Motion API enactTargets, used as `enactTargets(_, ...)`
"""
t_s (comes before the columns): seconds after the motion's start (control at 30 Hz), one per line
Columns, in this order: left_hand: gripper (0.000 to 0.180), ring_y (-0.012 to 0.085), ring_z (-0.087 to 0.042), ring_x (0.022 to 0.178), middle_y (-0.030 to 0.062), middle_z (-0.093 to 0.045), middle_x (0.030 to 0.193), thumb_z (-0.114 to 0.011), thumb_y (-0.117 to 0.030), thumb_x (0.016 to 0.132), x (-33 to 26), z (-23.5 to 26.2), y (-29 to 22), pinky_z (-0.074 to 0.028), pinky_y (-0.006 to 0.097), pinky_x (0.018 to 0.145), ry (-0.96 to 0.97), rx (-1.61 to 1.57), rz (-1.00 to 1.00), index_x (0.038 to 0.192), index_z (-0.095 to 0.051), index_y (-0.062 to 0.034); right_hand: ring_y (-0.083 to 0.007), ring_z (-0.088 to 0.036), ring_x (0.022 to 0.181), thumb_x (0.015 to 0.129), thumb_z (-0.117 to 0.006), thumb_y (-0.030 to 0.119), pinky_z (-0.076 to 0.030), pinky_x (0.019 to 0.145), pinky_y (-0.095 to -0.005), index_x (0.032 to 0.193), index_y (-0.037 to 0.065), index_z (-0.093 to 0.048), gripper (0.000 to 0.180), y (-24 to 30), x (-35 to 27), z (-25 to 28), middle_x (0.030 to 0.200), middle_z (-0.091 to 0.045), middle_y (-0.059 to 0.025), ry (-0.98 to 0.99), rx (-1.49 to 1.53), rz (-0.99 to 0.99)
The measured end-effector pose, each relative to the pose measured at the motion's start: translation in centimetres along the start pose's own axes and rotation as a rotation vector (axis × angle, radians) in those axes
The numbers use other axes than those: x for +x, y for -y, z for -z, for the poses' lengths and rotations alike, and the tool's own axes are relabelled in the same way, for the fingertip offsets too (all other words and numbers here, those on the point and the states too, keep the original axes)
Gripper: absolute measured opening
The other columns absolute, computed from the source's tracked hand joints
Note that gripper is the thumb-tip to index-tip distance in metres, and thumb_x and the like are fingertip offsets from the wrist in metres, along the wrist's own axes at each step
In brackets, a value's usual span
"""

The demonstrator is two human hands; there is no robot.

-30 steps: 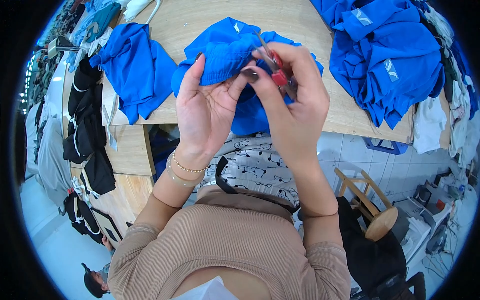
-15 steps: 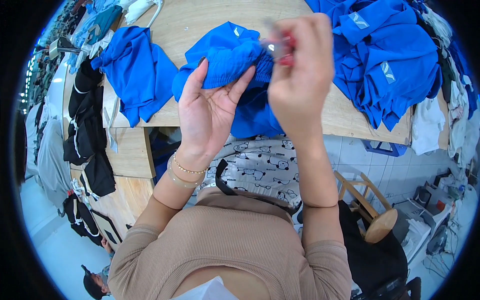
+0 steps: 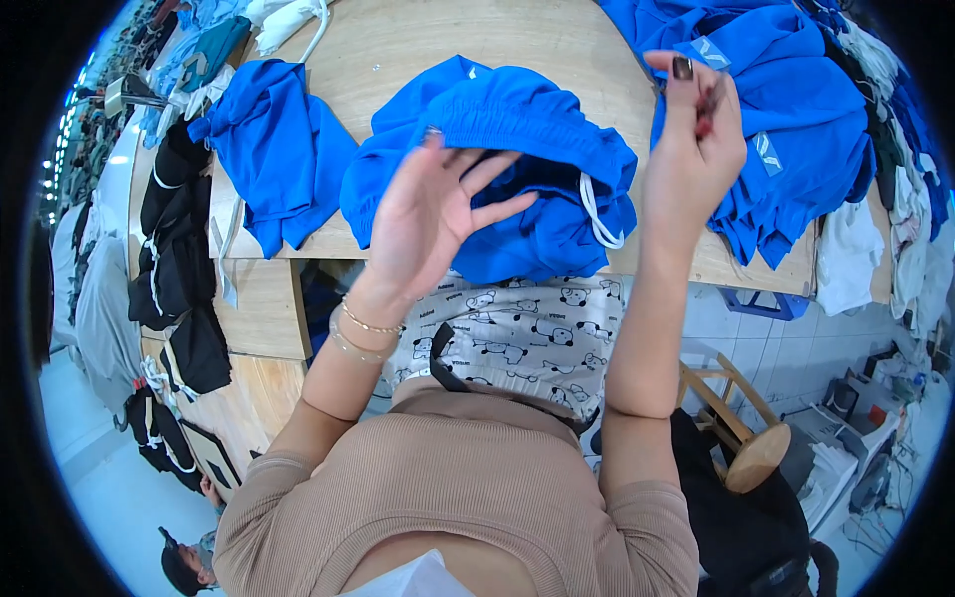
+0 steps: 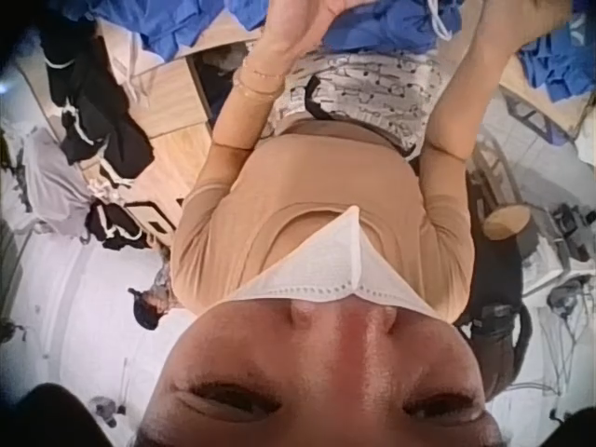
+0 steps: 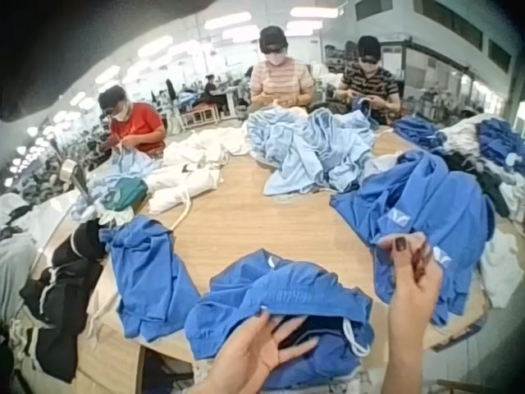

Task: Trimming loose or excess threads from blue athletic shorts using small snips in a factory setting.

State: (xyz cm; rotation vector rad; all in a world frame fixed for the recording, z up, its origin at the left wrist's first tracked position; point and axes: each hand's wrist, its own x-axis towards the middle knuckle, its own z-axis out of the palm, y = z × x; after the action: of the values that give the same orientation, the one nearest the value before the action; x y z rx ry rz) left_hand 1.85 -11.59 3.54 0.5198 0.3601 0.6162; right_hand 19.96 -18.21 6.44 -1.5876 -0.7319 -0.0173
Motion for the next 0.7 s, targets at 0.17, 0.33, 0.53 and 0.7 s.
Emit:
enactTargets(0.17,0.027,0.0234,-0.056,0.110,0.0141,-0.058,0.116,-0.045,-0.013,0.095,-3.6,3.9,-2.9,-0.046,0.034,0.091,-0.052,0.749,0.238,0.110,-0.059,0.0043,-0.0099,-0.044,0.064,0.084,-0.060,0.003,-0.036,0.055,-0.0206,0.093,0.004,-0.066,0.011,-2.4,-4.7,2.0,0.080,-0.051,-0.0032,0.227,-0.225,0.195)
enactTargets(0.33,0.031,0.0264,-0.050,0.087,0.0110,-0.052,0.094,-0.072,-0.004,0.067,-4.6,7.5,-3.6,-0.041,0.035,0.076,-0.219,1.725,-0.555,0.093,-0.056,-0.0042,-0.0173,-0.049,0.073,0.074,-0.066,-0.001,-0.042,0.060,-0.0262,0.098,0.010,-0.066,0.026,-5.6,-7.0,2.2,0.083,-0.042,-0.0052,0.223,-0.284,0.187)
enactTargets(0.53,0.046,0.0299,-0.042,0.108,0.0107,-0.045,0.116,-0.071,-0.010,0.065,-4.1,9.9,-1.3,-0.033,0.039,0.091,-0.233,2.192,-0.567,0.109,-0.056,-0.0123,-0.0262,-0.062,0.073,0.069,-0.071,0.009,-0.049,0.061,-0.0341,0.111,0.021,-0.063,0.045,-5.6,-3.5,0.0,0.119,-0.051,-0.0065,0.513,-0.741,0.156)
enactTargets(0.7,0.024,0.0278,-0.057,0.092,0.0111,-0.059,0.097,-0.061,0.000,0.075,-2.1,10.7,-3.9,-0.043,0.033,0.080,-0.179,1.751,-0.629,0.098,-0.064,-0.0054,-0.0287,-0.064,0.086,0.075,-0.067,0.014,-0.051,0.067,-0.0350,0.101,0.018,-0.069,0.027,-9.4,0.1,-0.8,0.119,-0.058,-0.0067,0.520,-0.775,0.219)
